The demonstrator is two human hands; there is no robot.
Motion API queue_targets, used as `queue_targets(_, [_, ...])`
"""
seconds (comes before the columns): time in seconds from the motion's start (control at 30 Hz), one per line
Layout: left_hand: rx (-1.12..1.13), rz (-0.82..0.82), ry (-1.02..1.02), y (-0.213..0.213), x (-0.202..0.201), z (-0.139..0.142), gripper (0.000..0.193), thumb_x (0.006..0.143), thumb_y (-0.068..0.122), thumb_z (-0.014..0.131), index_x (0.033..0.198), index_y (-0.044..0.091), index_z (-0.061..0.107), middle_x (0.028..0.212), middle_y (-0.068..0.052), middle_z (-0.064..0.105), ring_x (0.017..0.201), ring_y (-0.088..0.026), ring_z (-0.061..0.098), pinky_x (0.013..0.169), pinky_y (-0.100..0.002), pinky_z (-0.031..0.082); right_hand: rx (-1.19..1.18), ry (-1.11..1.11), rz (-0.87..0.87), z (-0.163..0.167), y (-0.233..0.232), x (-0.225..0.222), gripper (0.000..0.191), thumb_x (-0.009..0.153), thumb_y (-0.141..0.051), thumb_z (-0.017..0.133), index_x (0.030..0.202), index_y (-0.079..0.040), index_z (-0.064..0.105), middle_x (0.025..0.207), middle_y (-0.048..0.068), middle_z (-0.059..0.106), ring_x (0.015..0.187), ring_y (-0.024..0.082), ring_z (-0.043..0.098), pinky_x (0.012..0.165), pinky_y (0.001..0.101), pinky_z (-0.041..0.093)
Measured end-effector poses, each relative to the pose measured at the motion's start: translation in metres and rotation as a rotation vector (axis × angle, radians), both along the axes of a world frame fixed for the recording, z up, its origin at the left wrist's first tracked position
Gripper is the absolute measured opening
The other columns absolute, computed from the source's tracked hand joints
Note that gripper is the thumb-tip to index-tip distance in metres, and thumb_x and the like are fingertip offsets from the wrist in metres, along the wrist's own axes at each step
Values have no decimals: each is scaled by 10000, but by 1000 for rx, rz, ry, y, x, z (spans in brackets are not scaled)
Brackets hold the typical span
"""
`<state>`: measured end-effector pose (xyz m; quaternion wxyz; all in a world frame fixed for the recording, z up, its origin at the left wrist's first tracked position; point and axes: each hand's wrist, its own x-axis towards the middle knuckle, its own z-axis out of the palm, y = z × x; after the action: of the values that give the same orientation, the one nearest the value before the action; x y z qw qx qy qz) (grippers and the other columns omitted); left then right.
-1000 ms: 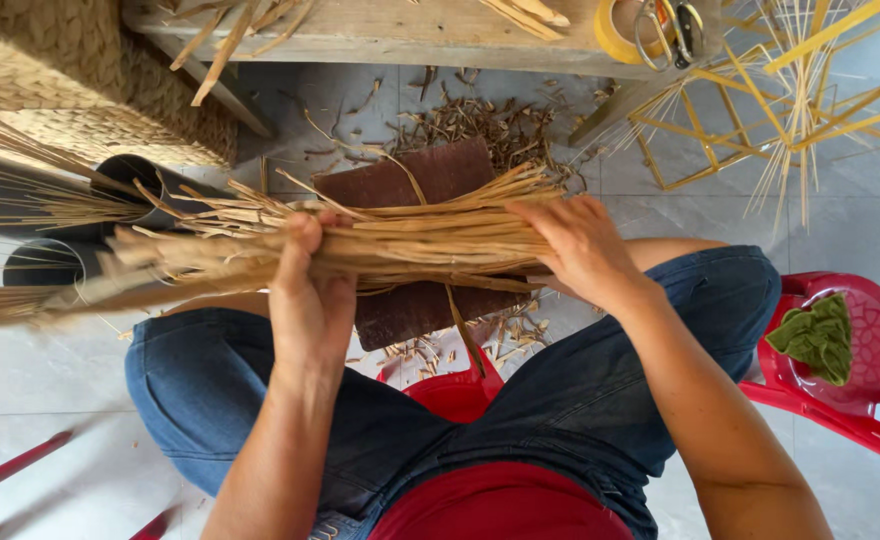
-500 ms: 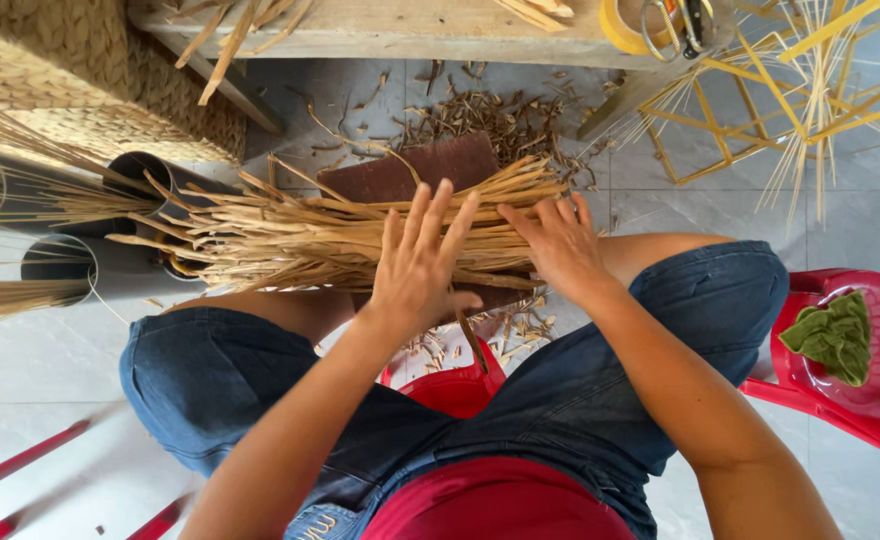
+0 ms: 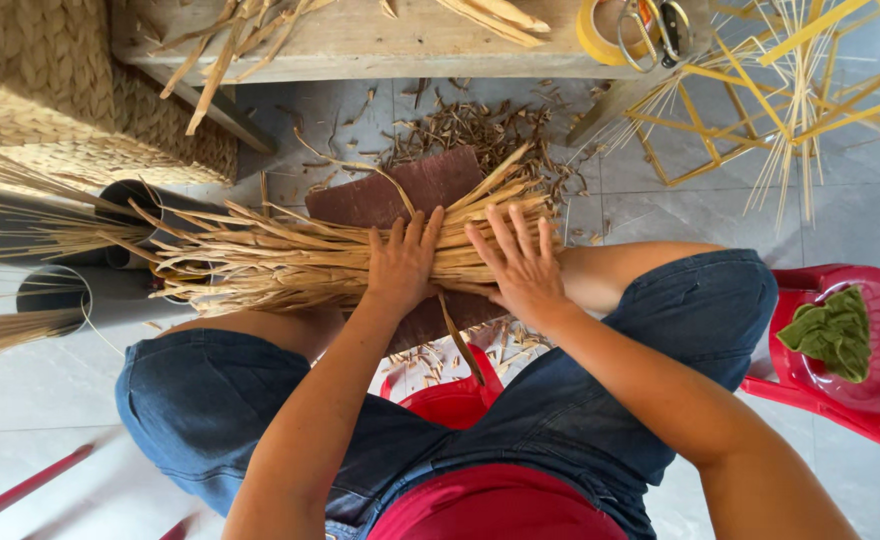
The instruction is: The person sits and sorts dried palm stalks, pulling individual stalks from a pile on the table and aligning them into a bundle held across their lap. They gather, flip and even out the bundle by hand, adding stalks one at a time.
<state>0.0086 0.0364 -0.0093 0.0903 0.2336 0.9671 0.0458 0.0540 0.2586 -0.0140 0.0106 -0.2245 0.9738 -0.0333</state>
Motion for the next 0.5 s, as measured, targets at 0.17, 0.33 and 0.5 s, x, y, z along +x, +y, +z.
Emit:
queue_targets(0.17, [73,-24,42,-3,4,4,1085,594,374,948,1515,186,408,1341,-45,585,1265,-297,566,1054,-614,418,139,-35,10,7,3,-30,1349,610,-374,947,1669,-258,119,1729,150,29,1591,394,67,1244,650,87])
queue_targets(0.33, [85,-49,197,-3,6,-2,1029,552,362,932,1441,158,454,1284,-63,609,1187,-303,598,976,-606,443,144,-237,66,15,-3,-55,1330,571,-352,960,1614,-217,146,1629,199,188,1534,386,158,1199,656,73])
queue_targets(0.5, [122,-12,193,-4,9,-8,1003,609,336,914,1480,138,459,1230,-71,620,1111,-275,613,910,-544,470,152,-214,98,14,-1,-55,1169,645,-305,928,1608,-162,280,1375,181,521,1357,371,461,1253,573,190])
